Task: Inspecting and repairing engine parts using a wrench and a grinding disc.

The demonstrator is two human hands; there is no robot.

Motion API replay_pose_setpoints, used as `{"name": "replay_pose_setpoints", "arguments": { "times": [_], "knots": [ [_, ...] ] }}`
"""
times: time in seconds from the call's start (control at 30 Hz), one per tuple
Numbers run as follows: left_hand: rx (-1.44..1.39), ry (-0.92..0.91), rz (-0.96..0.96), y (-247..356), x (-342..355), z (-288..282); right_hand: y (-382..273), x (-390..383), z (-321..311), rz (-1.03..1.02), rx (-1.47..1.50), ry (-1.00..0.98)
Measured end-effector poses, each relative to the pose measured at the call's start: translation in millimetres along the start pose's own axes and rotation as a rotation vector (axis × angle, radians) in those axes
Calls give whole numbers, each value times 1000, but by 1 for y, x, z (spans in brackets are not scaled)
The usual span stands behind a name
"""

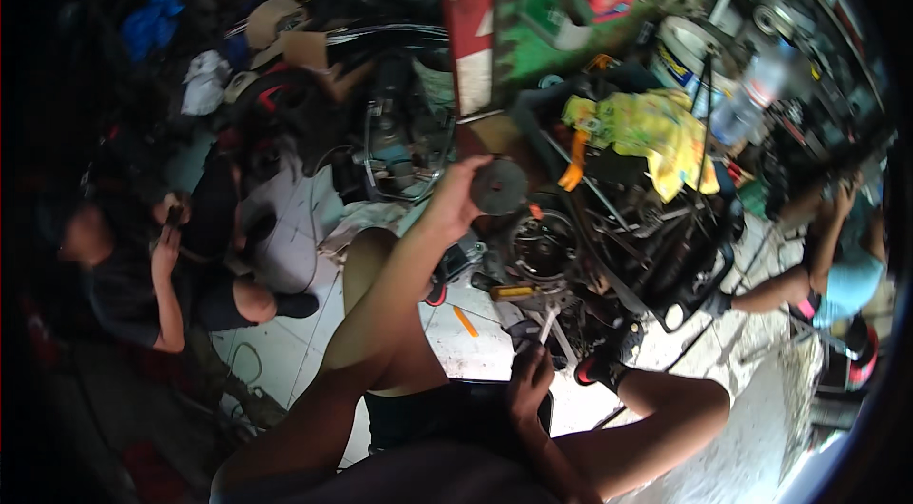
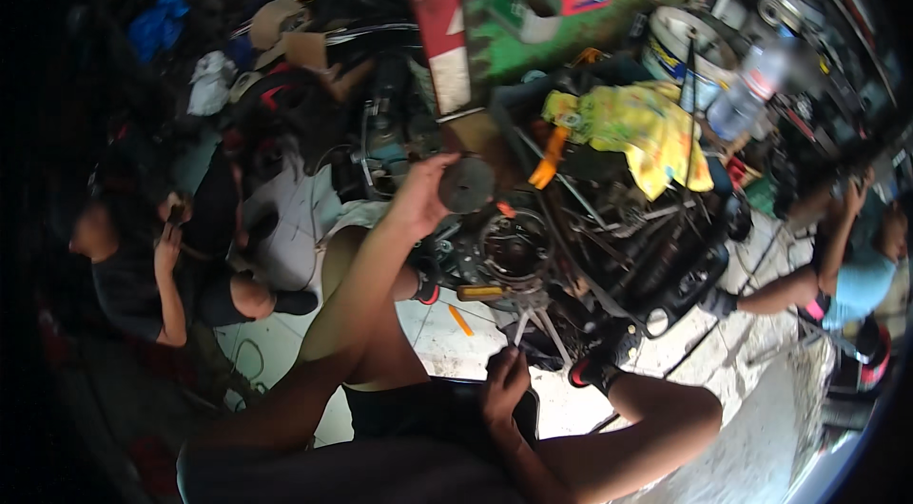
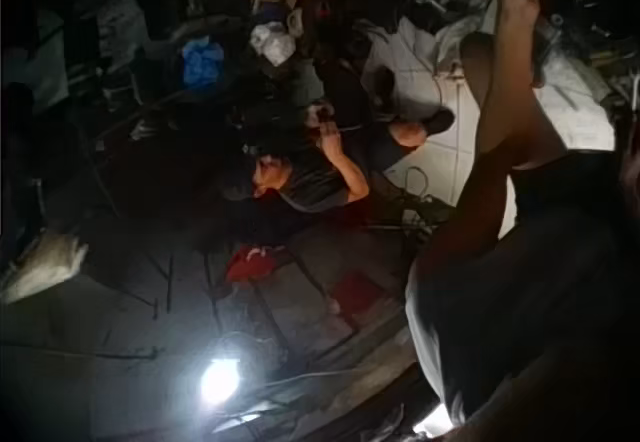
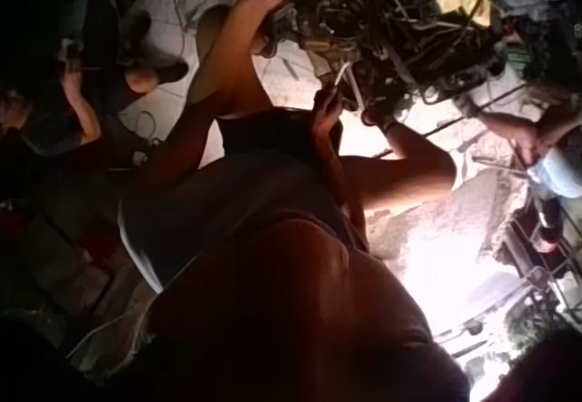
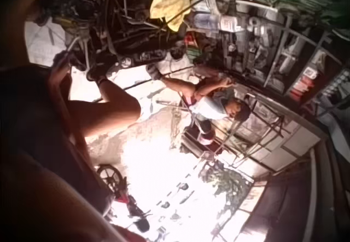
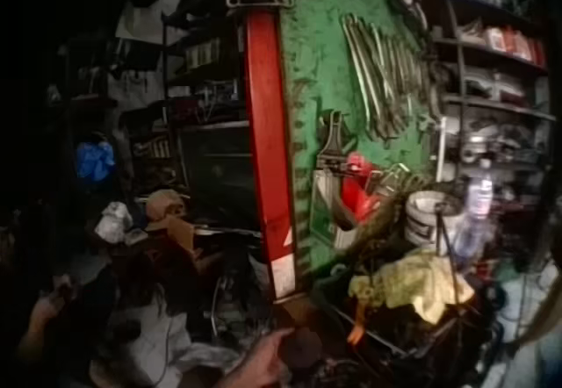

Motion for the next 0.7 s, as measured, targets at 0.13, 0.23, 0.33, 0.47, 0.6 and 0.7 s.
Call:
{"name": "replay_pose_setpoints", "arguments": {
  "times": [0.13,0.23,0.33,0.47,0.6,0.7],
  "knots": [
    [-13,-10,9,6,-10,1,-36,1,5,-112,5,6],
    [14,25,-8,7,-11,-1,-82,15,19,-256,30,7],
    [13,49,19,10,-10,-7,-56,35,24,-3,-34,-93],
    [17,29,19,11,-15,-1,-61,24,18,-174,49,12],
    [27,22,23,7,-14,1,-43,36,13,-118,-75,-17],
    [46,48,26,11,-13,-5,-70,28,21,-194,-38,-3]
  ]
}}
Point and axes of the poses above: each hand's wrist, its own x-axis towards the middle knuckle, its own z-axis out of the palm, y = z × x, the point moved 4 cm from there along x, towards the middle knuckle, and after that the axes turned 1 degree about -y, right-handed, at the moved point
